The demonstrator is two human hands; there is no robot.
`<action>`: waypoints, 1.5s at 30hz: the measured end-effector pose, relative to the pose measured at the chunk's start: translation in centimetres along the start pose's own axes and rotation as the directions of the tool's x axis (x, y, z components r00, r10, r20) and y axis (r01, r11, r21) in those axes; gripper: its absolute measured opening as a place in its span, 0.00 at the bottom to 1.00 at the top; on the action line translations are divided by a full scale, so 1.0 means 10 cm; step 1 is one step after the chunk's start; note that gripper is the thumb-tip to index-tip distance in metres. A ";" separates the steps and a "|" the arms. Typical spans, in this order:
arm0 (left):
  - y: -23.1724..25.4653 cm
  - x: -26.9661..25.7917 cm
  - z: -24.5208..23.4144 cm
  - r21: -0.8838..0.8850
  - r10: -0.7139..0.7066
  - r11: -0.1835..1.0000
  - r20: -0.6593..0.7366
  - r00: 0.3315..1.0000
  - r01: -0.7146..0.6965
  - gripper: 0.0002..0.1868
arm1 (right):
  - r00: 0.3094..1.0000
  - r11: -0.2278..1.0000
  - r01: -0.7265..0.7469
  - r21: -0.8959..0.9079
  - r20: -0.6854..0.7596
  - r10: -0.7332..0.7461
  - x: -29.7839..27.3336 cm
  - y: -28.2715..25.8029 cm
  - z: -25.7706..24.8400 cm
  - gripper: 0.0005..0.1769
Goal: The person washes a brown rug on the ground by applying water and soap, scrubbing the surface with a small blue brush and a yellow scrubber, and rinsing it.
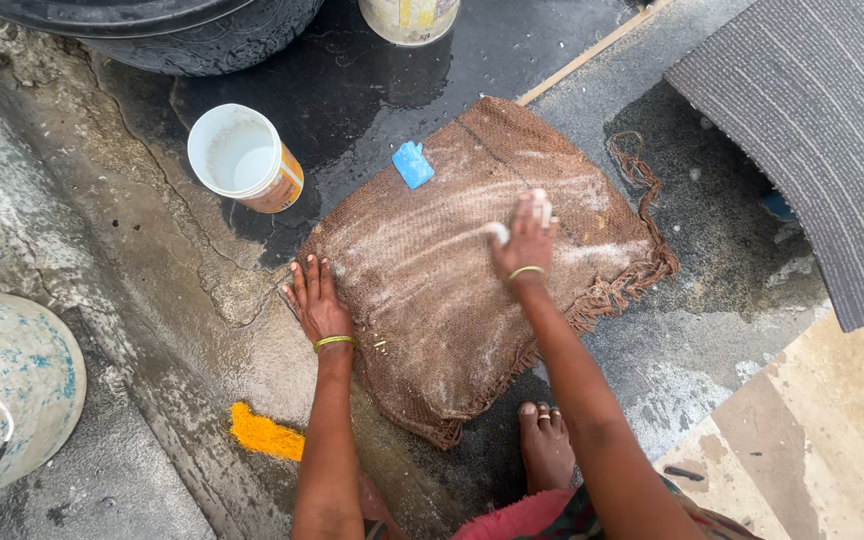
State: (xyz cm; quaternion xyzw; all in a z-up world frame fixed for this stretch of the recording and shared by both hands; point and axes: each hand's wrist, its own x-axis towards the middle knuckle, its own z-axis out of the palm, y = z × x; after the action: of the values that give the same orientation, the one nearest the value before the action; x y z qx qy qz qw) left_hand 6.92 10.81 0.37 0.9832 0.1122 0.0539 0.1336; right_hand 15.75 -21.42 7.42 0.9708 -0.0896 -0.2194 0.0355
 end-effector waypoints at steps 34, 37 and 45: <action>0.59 0.46 -0.06 0.117 -0.032 0.993 0.270 0.962 0.000 0.31 | 0.960 0.969 -0.078 0.235 -0.244 0.136 1.22 0.61 -0.29 0.44; 0.61 0.48 -0.09 0.085 -0.079 0.995 0.323 0.943 0.054 0.30 | 0.882 0.836 -0.363 0.412 -0.136 0.451 1.51 0.39 -0.38 0.46; 0.58 0.49 -0.06 0.113 -0.080 0.993 0.319 0.944 0.045 0.31 | 0.929 0.938 0.321 0.131 -0.239 -0.284 1.99 -1.12 -0.60 0.44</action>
State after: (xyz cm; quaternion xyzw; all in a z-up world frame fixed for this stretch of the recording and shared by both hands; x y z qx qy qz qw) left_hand 12.78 6.61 2.88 0.9803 0.1225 -0.1181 0.1005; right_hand 37.79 -13.99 3.24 0.9906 0.0477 -0.1069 -0.0710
